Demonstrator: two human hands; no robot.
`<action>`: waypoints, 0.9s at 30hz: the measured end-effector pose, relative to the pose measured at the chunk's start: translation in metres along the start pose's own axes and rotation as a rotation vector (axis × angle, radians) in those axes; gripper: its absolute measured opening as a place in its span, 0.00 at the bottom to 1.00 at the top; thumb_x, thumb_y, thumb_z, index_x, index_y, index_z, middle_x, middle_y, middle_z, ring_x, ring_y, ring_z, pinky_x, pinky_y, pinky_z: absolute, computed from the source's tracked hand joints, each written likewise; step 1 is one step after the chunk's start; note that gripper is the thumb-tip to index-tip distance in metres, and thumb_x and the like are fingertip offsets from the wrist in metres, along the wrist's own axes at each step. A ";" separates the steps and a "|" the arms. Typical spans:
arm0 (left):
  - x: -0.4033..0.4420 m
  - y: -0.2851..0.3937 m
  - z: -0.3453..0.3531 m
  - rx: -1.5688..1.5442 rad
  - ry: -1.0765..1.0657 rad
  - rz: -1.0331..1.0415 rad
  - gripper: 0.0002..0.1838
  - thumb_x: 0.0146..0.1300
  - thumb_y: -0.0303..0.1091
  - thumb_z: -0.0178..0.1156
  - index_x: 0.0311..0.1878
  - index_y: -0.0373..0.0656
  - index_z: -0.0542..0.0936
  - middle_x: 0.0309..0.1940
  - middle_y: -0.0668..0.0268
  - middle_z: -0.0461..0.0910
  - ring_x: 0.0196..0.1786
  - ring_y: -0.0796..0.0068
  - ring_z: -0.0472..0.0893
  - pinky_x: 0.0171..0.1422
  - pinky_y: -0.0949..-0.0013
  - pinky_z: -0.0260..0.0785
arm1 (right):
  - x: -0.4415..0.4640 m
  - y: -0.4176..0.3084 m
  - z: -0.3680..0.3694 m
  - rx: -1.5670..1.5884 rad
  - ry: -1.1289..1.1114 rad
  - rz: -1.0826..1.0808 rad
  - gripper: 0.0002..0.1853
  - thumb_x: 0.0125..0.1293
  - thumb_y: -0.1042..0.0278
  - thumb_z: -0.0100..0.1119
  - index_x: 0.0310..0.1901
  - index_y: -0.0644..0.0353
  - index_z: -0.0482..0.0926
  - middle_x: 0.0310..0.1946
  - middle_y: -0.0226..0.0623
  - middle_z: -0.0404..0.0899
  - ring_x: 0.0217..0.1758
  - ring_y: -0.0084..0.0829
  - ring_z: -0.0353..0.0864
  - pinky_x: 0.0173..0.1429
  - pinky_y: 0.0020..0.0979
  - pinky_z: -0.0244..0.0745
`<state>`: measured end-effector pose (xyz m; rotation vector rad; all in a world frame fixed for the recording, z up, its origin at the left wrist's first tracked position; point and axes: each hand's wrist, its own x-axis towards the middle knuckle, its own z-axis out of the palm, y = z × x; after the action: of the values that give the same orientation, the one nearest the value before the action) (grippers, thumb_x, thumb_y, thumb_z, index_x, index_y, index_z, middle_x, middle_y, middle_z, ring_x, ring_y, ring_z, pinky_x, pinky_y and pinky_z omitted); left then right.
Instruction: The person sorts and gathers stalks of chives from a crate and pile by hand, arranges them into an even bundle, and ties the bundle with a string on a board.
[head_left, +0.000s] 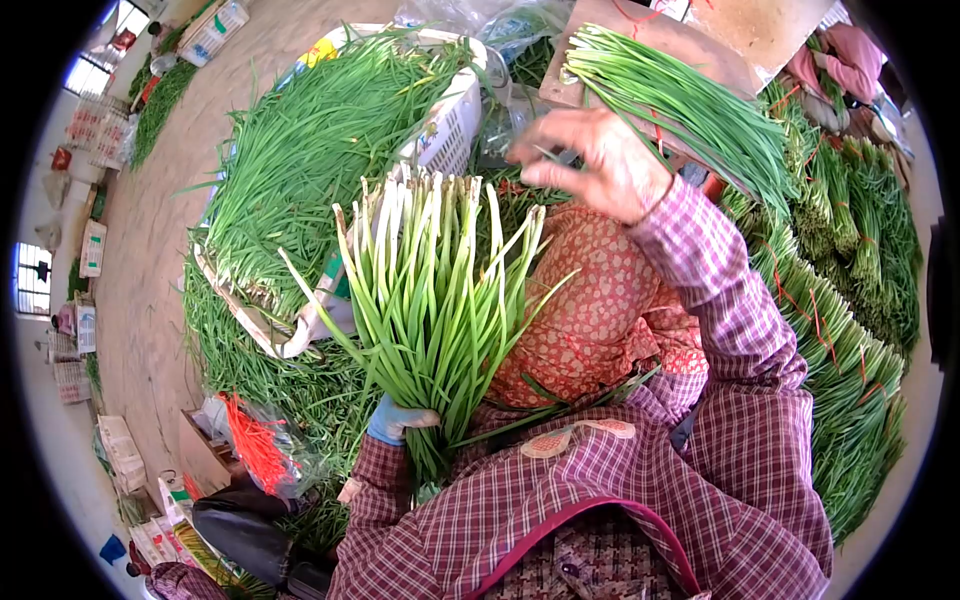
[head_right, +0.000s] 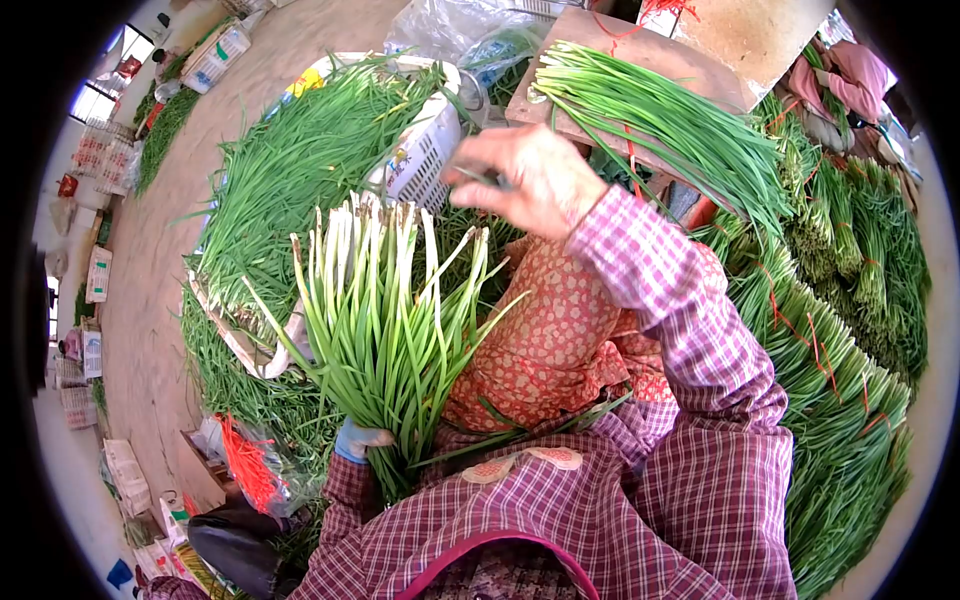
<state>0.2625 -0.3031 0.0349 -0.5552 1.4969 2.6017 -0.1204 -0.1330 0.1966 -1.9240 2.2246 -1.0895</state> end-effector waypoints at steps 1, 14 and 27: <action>0.001 0.001 0.000 0.005 -0.008 0.010 0.36 0.39 0.32 0.80 0.55 0.38 0.77 0.48 0.61 0.82 0.48 0.67 0.81 0.53 0.62 0.75 | -0.001 -0.007 0.004 0.041 -0.008 -0.077 0.12 0.62 0.56 0.62 0.39 0.55 0.83 0.33 0.37 0.84 0.37 0.33 0.84 0.45 0.38 0.80; 0.003 -0.006 0.002 -0.047 0.029 0.000 0.37 0.38 0.29 0.80 0.56 0.39 0.77 0.48 0.60 0.82 0.48 0.67 0.82 0.53 0.63 0.76 | -0.009 -0.055 0.031 0.263 -0.205 0.076 0.08 0.54 0.64 0.67 0.30 0.57 0.80 0.24 0.33 0.77 0.31 0.35 0.79 0.46 0.38 0.69; 0.004 0.003 0.007 -0.081 0.062 -0.069 0.35 0.38 0.30 0.80 0.53 0.38 0.78 0.44 0.62 0.82 0.44 0.70 0.82 0.48 0.68 0.77 | -0.015 -0.053 0.041 -0.129 -0.042 -0.075 0.09 0.56 0.59 0.66 0.34 0.53 0.82 0.25 0.29 0.74 0.35 0.29 0.78 0.46 0.37 0.67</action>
<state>0.2566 -0.2992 0.0389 -0.6898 1.3687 2.6243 -0.0527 -0.1403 0.1857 -2.0755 2.2703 -0.9251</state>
